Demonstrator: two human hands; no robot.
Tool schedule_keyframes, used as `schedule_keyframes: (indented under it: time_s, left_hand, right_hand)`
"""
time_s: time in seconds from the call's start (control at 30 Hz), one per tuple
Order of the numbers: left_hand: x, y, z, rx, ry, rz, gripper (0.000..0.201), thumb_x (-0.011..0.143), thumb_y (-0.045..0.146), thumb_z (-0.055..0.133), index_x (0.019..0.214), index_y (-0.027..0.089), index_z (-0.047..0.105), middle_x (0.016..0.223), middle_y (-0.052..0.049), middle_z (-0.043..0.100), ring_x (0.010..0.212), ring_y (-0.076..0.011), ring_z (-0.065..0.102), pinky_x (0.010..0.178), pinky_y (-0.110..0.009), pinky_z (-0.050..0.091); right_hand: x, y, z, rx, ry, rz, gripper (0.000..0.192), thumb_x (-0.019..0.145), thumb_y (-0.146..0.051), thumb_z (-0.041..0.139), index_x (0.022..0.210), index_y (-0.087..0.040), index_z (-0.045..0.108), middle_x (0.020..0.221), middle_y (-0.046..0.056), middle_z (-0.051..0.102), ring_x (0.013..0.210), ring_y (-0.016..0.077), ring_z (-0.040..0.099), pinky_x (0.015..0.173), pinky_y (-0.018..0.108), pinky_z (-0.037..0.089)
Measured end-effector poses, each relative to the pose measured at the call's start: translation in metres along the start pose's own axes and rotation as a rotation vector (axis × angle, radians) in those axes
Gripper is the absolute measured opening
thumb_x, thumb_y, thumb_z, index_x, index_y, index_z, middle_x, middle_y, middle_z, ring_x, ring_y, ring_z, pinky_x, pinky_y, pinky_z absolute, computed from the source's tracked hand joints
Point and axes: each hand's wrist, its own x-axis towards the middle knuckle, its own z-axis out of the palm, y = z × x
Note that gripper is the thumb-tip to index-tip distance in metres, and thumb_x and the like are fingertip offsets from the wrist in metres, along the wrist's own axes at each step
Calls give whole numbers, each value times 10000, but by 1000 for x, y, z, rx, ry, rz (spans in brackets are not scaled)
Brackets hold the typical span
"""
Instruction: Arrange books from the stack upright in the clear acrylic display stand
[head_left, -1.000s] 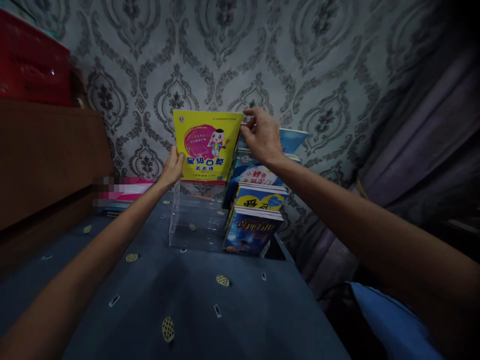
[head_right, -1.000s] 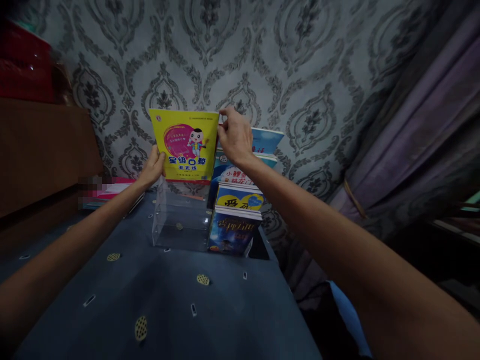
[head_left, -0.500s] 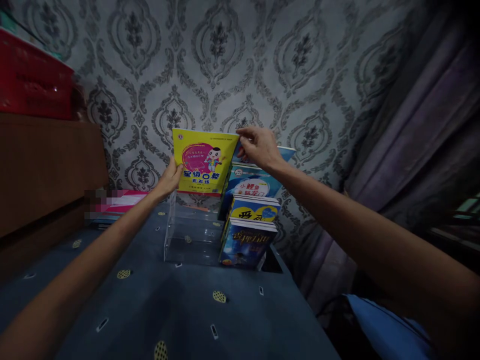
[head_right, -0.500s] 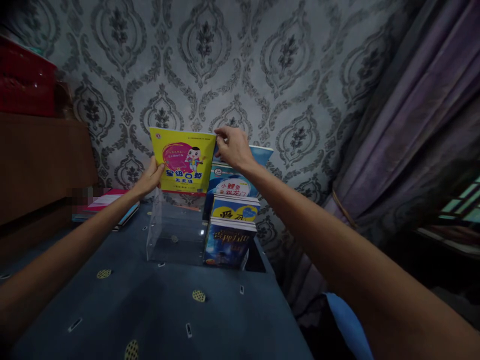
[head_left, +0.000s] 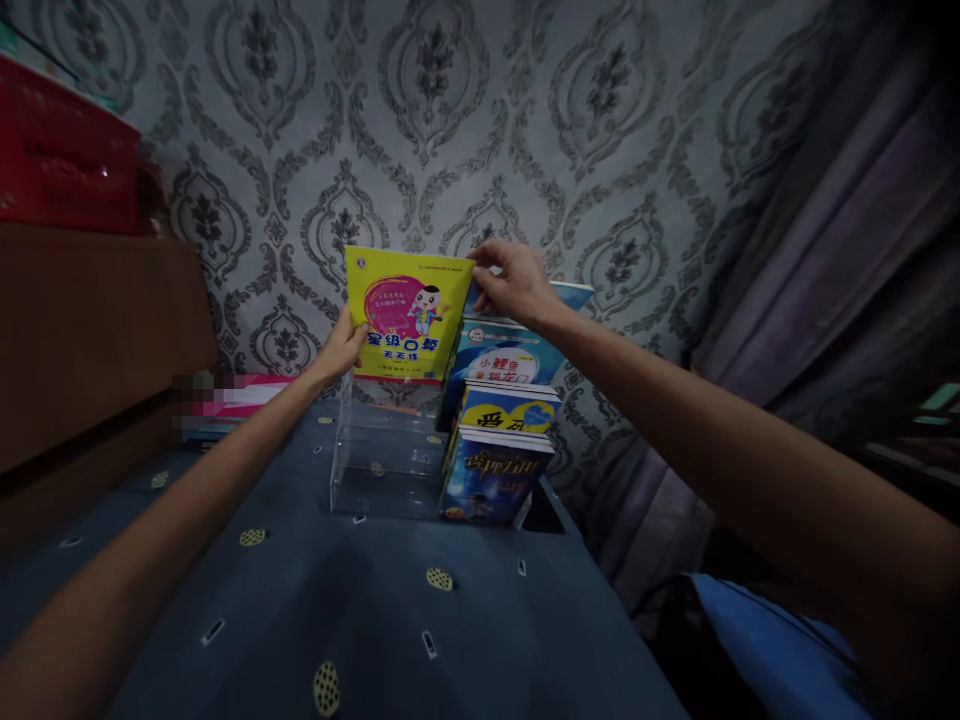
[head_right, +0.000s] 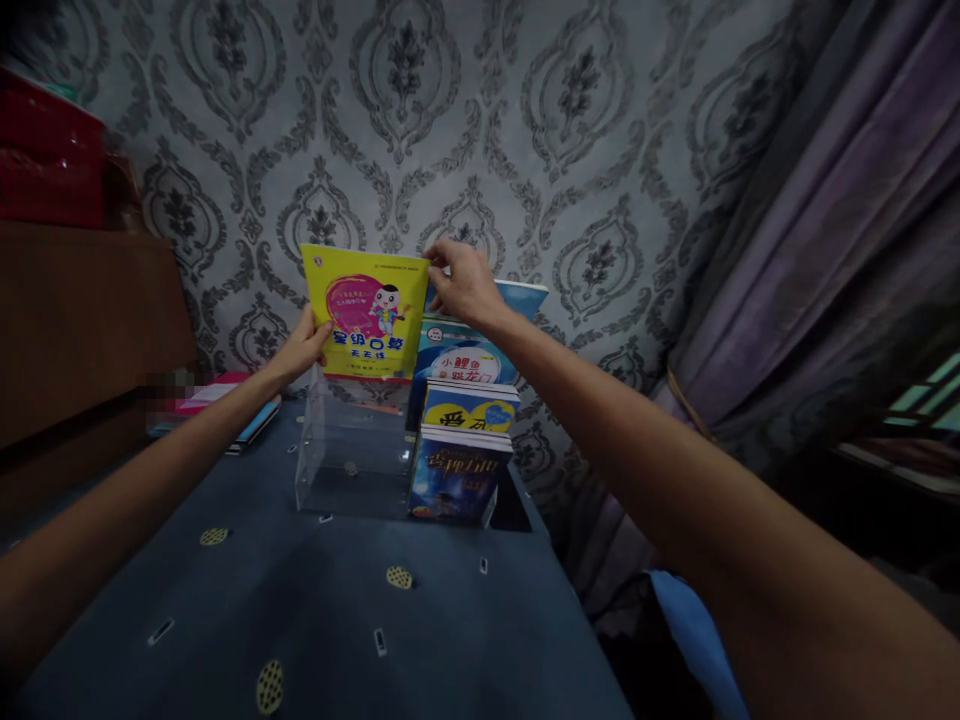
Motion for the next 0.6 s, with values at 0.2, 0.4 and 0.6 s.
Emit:
schedule_keyframes:
  time_s: [0.2, 0.4, 0.6]
  left_hand:
    - [0, 5, -2, -4, -21, -44, 395, 905, 443, 590, 1203, 212, 473, 997, -78, 625, 745, -176, 636, 472, -205, 472]
    - [-1, 10, -1, -5, -14, -66, 363, 909, 392, 583, 1203, 212, 468, 968, -63, 652, 762, -186, 661, 442, -195, 486]
    - [-5, 14, -1, -8, 0, -70, 401, 893, 423, 612, 1194, 202, 466, 1000, -81, 646, 827, -201, 672, 484, -211, 509]
  right_hand:
    - [3, 0, 2, 2, 19, 21, 231, 908, -195, 563, 1119, -231, 651, 1017, 69, 696, 569, 160, 682, 494, 325, 593]
    - [2, -2, -2, 29, -6, 25, 224, 901, -223, 594, 1117, -226, 654, 895, 48, 688, 554, 152, 670, 450, 278, 566]
    - [0, -3, -5, 46, -8, 34, 248, 911, -264, 613, 1154, -232, 653, 919, 65, 687, 568, 161, 678, 474, 299, 587]
